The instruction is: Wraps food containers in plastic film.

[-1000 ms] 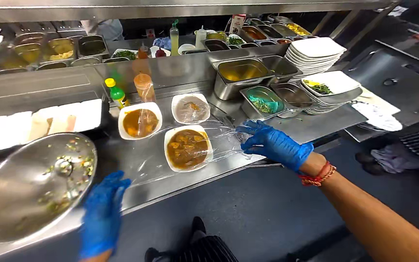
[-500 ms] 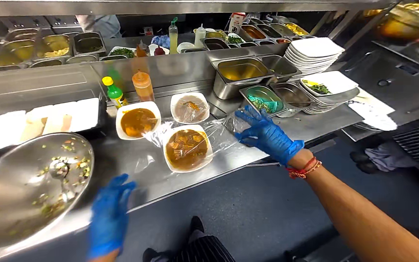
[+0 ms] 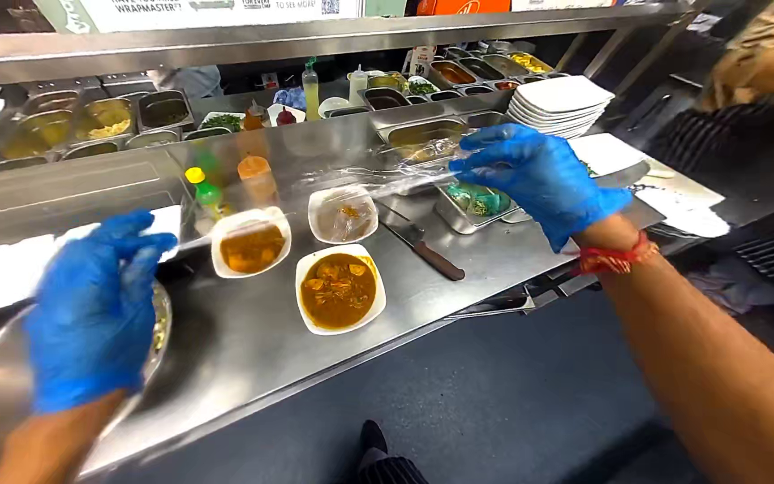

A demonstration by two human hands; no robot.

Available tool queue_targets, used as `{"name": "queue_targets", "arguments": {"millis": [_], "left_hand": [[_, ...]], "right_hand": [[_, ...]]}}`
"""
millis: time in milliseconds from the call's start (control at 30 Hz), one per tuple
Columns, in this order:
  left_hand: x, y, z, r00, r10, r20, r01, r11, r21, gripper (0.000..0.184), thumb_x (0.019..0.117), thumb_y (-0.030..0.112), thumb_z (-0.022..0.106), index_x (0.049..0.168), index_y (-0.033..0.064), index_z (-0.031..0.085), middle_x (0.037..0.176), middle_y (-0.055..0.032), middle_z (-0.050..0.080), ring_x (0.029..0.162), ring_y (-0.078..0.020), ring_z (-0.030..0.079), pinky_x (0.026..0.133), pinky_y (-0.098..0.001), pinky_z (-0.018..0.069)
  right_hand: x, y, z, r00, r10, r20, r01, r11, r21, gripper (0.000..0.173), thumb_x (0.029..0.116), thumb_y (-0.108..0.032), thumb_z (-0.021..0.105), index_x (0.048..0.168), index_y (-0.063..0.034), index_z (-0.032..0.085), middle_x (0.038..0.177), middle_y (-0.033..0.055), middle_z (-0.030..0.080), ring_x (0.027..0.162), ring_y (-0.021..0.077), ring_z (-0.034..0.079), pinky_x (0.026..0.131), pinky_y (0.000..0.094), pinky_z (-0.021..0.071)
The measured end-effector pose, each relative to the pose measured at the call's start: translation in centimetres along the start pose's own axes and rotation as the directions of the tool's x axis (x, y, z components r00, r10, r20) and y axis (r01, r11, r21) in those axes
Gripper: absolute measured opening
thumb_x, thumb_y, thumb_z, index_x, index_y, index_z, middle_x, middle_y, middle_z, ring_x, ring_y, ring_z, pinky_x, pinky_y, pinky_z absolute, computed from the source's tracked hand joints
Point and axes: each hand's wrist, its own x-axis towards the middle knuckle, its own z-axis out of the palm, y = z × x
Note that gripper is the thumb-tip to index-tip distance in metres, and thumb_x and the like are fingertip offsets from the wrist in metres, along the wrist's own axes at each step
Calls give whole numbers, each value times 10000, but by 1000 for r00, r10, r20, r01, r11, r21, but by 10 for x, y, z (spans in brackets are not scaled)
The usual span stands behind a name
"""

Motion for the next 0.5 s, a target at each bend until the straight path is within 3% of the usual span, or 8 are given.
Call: {"name": "queue_targets", "arguments": {"millis": [100, 200, 367, 500], "left_hand": [[-35, 5, 10, 997, -45, 59, 41, 997, 70, 358, 1071, 252, 486, 1137, -12, 717, 1311, -201, 658, 1264, -377, 598, 1090, -572, 439], [-56, 8, 22, 993, -93, 72, 86, 992, 97, 354, 1057, 267, 494, 1088, 19, 745, 1254, -184, 694, 1223, -377, 632, 1065, -574, 469], [-92, 9, 39, 977, -187, 106, 176, 979, 101, 347, 1043, 267, 511, 1068, 29, 762, 1258, -191, 697, 1235, -399, 627, 1070, -575, 461], [-113, 2, 45, 963, -228, 145, 214, 971, 106, 378, 1043, 315, 501, 1062, 49, 768, 1248, -174, 705, 1222, -377, 639, 1067, -567, 465]], "right_hand": [[-15, 16, 16, 998, -31, 62, 32, 999, -14, 119, 828, -132, 831, 941, -168, 830, 1365, 185, 629, 1343, 346, 533, 1102, 547, 439], [-24, 27, 33, 995, 30, 90, -30, 1000, 6, 126, 834, -164, 838, 951, -210, 833, 1452, 148, 587, 1452, 338, 431, 1188, 534, 368], [-51, 27, 53, 992, 32, 123, -41, 996, 75, 148, 831, -26, 817, 951, -114, 822, 1466, 212, 558, 1459, 424, 393, 1183, 590, 343], [-64, 40, 69, 984, 8, 177, -24, 996, 83, 149, 843, -25, 805, 951, -127, 825, 1468, 199, 560, 1456, 416, 401, 1190, 587, 340]]}}
